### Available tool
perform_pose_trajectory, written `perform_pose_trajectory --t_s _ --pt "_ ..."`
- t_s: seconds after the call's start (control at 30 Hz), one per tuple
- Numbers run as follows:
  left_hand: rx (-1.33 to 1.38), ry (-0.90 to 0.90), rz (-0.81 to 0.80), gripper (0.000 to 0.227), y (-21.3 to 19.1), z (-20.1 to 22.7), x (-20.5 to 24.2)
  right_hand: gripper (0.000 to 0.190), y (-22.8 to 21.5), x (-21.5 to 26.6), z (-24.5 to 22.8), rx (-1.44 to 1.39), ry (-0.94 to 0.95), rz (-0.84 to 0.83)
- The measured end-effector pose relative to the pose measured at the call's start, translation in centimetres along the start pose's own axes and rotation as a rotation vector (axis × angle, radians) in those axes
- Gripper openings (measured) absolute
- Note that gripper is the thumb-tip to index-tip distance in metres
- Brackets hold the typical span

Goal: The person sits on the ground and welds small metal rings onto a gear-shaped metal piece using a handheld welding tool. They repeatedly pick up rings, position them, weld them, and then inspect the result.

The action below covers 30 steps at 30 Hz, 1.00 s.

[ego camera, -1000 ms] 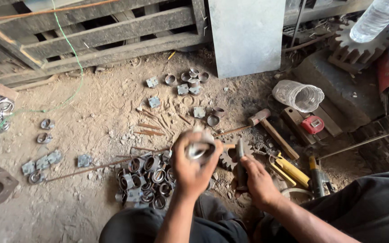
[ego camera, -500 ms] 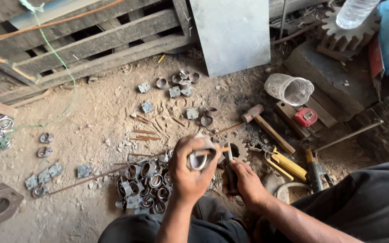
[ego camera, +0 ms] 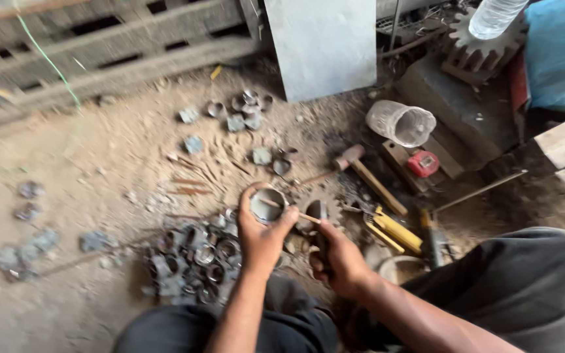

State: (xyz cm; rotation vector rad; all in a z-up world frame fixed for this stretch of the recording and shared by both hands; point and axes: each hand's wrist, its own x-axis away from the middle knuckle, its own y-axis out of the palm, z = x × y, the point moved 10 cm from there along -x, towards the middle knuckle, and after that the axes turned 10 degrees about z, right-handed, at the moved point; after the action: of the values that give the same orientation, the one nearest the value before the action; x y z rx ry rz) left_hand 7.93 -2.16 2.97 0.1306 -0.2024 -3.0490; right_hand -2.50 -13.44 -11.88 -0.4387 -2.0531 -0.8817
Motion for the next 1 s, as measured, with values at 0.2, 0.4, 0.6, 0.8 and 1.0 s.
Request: perform_pose_trajectory --t_s 0.2,0.4,0.6,0.8,1.0 --pt "-0.063 0.120 -0.068 0.063 -1.2 0.4 -0.7 0.031 -0.1 -0.1 -3.6 0.236 -0.431 0.009" --pt "0.026 0.117 0.062 0.064 -2.8 0.1 -1.4 0.032 -1.1 0.0 -2.3 0.037 -0.208 0.161" --pt "-0.119 0.159 0.125 0.060 -3.0 0.1 -1.1 0.027 -2.8 -0.1 -1.0 -0.064 -0.091 0.327" --pt "-0.234 0.344 0.064 0.061 -0.9 1.6 0.3 0.037 0.9 0.0 -2.5 0.206 -0.195 -0.056" --pt "-0.146 0.264 0.108 0.058 -1.7 1.1 -0.1 0.019 -3.3 0.7 -3.0 -0.031 -0.148 0.396"
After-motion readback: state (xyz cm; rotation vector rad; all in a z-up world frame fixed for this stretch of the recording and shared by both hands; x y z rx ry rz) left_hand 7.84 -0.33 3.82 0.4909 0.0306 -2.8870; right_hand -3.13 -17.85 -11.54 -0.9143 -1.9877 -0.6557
